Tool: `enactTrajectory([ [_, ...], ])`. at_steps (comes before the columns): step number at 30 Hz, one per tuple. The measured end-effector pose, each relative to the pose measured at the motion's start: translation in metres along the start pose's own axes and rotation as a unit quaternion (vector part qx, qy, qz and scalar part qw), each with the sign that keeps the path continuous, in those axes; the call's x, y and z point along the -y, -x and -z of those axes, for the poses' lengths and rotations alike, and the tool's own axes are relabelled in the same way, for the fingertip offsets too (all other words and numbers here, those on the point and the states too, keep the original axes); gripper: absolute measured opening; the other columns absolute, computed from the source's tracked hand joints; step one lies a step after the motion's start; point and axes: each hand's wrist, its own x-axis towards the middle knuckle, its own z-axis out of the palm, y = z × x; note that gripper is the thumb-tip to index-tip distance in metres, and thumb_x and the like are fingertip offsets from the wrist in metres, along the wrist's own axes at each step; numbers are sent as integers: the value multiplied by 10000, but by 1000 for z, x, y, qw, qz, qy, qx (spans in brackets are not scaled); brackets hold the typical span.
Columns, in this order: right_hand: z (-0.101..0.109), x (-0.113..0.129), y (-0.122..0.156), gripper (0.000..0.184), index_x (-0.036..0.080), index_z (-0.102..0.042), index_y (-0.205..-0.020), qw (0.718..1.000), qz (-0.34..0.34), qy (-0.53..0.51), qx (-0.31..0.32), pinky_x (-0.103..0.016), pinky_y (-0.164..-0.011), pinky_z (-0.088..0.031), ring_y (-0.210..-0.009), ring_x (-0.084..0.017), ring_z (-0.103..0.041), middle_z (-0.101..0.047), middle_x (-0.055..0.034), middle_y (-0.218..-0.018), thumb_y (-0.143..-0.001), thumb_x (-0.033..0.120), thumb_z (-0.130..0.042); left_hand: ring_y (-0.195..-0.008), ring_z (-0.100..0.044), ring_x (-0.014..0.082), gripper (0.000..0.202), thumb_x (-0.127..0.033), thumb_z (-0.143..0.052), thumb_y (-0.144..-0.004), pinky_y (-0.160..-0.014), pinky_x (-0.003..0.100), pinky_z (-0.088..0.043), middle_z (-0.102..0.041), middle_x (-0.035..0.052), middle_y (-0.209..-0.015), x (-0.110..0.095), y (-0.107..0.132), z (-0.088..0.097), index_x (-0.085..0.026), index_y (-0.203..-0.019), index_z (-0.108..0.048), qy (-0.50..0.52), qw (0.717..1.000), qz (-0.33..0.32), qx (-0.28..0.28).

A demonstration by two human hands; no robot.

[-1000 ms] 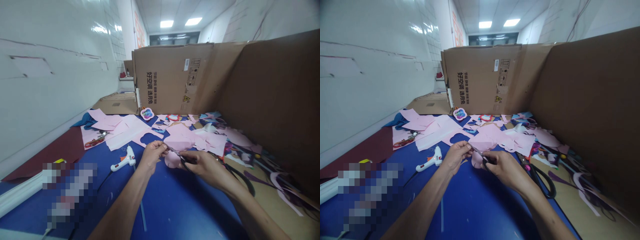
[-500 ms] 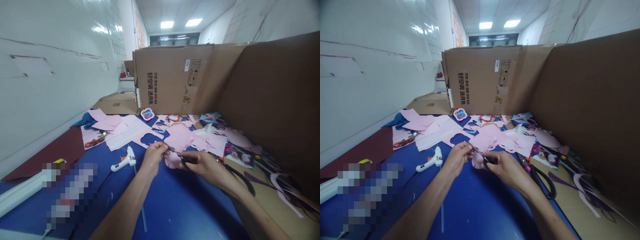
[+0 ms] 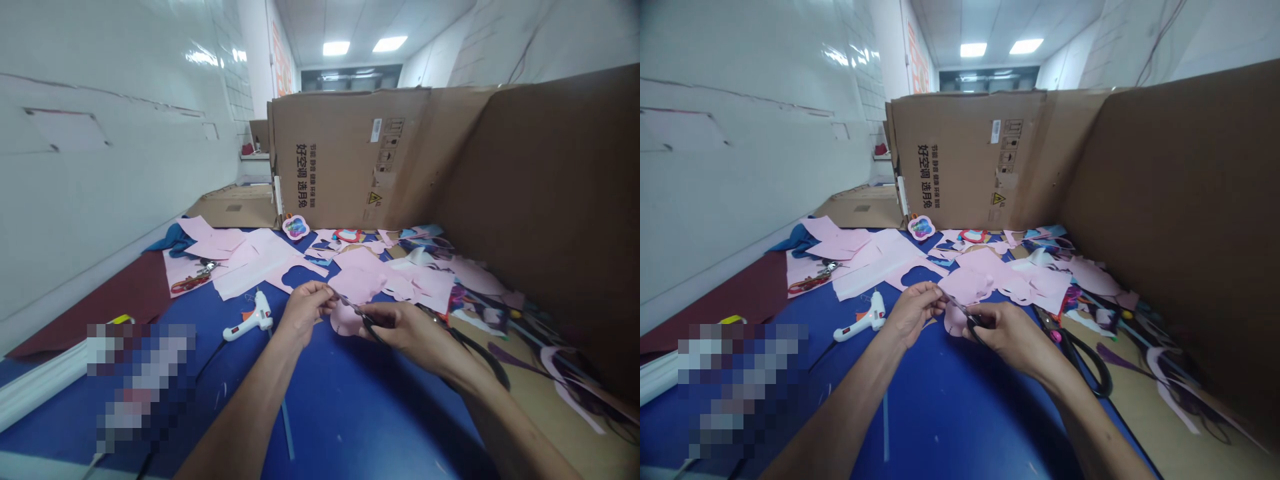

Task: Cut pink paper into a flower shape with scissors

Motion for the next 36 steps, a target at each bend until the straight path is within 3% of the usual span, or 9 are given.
enactTrajectory([
  [8,-1,-2,1,333,206,-796,-1170,1000,-3,4,-17,-264,-633,-435,-708,-180,-597,-743,-6,-844,-884,330,-679,-645,-630,117,163,-264,-804,-683,-638,234,-483,-732,65,-756,6,3,-5,-161,-725,-684,30,999,-4,-25],
  [24,2,-1,2,343,196,-789,-1180,1000,-11,-1,-13,-297,-722,-487,-838,-224,-661,-779,-41,-994,-904,381,-703,-640,-621,117,195,-282,-816,-647,-630,235,-474,-707,53,-728,3,5,-7,-159,-713,-680,40,999,-2,-24],
  [36,2,-3,1,258,194,-811,-1058,1000,-1,-8,-7,-272,-633,-453,-725,-190,-613,-740,-19,-823,-882,332,-682,-638,-612,111,151,-261,-808,-696,-602,222,-466,-721,62,-748,-2,4,-2,-164,-715,-694,-12,1000,19,5],
])
